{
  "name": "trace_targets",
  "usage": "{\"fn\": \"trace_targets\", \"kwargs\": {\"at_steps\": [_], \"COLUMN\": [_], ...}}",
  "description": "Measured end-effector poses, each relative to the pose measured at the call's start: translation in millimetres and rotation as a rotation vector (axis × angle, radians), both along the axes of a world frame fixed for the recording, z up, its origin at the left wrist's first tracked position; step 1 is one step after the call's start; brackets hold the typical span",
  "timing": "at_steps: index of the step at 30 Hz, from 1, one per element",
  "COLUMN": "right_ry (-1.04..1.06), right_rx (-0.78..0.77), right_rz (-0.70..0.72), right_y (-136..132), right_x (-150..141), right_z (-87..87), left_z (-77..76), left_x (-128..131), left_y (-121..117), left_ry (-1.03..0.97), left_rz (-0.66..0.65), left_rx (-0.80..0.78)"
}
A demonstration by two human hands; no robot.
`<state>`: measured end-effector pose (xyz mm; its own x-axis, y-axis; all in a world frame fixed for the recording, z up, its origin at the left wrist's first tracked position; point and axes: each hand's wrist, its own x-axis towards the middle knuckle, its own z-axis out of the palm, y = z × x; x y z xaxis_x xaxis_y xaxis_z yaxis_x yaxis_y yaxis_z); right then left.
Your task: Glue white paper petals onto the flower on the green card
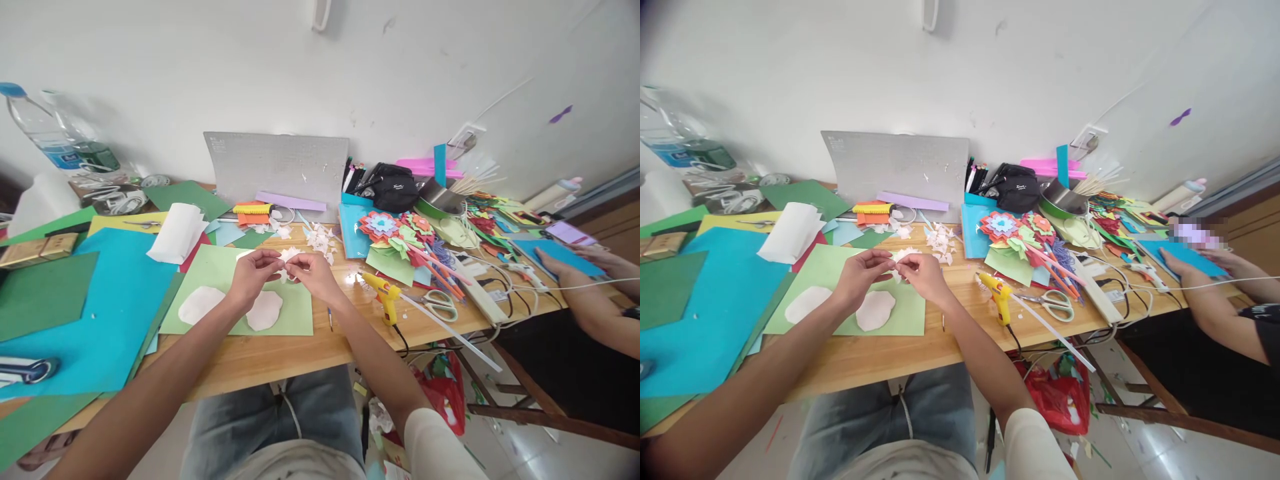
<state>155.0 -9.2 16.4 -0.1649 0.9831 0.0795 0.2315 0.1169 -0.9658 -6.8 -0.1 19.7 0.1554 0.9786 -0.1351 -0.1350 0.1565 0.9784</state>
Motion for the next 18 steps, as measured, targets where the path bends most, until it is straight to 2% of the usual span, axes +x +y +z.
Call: {"fn": "trace_targets", "kwargs": {"at_steps": [2, 4, 6, 8, 10, 12, 15, 18], "right_ry": [-0.019, -0.101, -0.287, -0.557, -0.796, -0.942, -1.021, -1.035], "right_rx": [0.013, 0.059, 0.148, 0.193, 0.08, -0.067, -0.182, -0.184], "right_rz": [-0.006, -0.086, -0.267, -0.424, -0.497, -0.515, -0.526, -0.547], "right_y": [2.5, 10.3, 23.9, 41.6, 61.1, 79.2, 98.4, 105.4], "right_x": [3.7, 16.2, 37.2, 60.6, 78.8, 87.5, 87.4, 86.5], "right_z": [2.8, 9.2, 19.0, 29.3, 36.1, 36.7, 29.4, 24.4], "left_z": [0.1, 0.5, 0.6, -0.2, -1.5, -2.9, -4.9, -6.6], "left_x": [-0.1, -0.6, -1.6, -3.0, -4.1, -4.8, -5.0, -5.2], "left_y": [0.5, 1.6, 3.5, 5.9, 7.9, 9.1, 9.3, 9.4], "left_ry": [-0.011, -0.013, 0.002, 0.02, 0.031, 0.037, 0.047, 0.06], "left_rz": [-0.004, 0.024, 0.09, 0.142, 0.163, 0.168, 0.173, 0.167], "left_rx": [0.006, 0.024, 0.044, 0.045, 0.037, 0.035, 0.04, 0.03]}}
